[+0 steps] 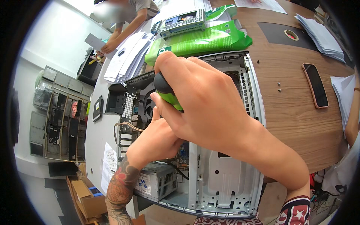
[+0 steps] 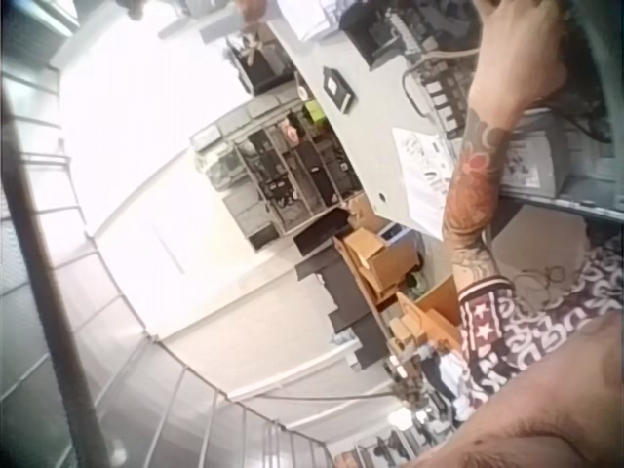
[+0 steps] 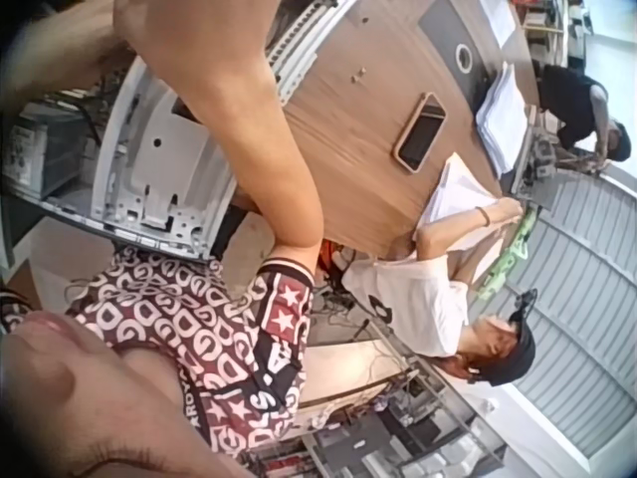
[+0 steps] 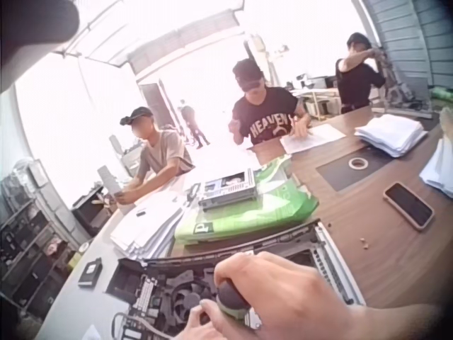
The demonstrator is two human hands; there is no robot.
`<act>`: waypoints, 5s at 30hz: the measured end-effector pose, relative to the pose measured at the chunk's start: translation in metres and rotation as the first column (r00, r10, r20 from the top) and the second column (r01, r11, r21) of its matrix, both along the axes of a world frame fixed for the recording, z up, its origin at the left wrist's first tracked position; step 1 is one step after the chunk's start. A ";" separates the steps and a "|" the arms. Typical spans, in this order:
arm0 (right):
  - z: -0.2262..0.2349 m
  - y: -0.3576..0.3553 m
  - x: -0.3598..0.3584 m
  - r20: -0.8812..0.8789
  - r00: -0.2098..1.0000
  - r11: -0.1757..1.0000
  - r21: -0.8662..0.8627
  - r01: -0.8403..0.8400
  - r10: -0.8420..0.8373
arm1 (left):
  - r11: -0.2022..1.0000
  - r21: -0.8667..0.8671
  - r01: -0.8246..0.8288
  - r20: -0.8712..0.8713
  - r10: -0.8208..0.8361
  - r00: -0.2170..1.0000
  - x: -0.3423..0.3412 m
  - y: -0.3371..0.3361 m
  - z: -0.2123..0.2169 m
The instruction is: The person disassembles a computer by using a screwdriver to remove screws from the internal components and the chassis while holding the components by hand.
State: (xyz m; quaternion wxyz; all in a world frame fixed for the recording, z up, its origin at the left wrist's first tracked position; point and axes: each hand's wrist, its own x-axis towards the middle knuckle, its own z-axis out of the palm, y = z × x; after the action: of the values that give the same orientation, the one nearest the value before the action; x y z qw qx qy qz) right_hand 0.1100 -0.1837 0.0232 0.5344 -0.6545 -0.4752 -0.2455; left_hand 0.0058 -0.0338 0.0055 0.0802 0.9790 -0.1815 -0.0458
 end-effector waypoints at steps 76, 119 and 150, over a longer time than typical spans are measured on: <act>0.002 -0.004 -0.001 -0.046 0.999 0.997 -0.080 0.013 -0.017 | 0.971 0.239 -0.029 0.243 -0.031 0.970 0.003 -0.014 -0.015; -0.007 -0.003 -0.002 -0.171 0.978 0.961 -0.228 -0.157 0.119 | 0.994 -0.110 0.027 0.326 0.011 0.945 0.009 0.024 0.007; -0.003 -0.003 0.000 -0.347 0.895 0.915 -0.182 -0.359 0.282 | 0.998 -0.067 -0.018 0.297 0.038 0.954 0.012 0.027 0.005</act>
State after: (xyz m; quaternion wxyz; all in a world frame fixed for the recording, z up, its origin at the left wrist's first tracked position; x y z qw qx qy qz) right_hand 0.1095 -0.1871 0.0200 0.5527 -0.6572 -0.5124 0.0132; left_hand 0.0177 -0.0067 0.0105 0.0836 0.9742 -0.1790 0.1092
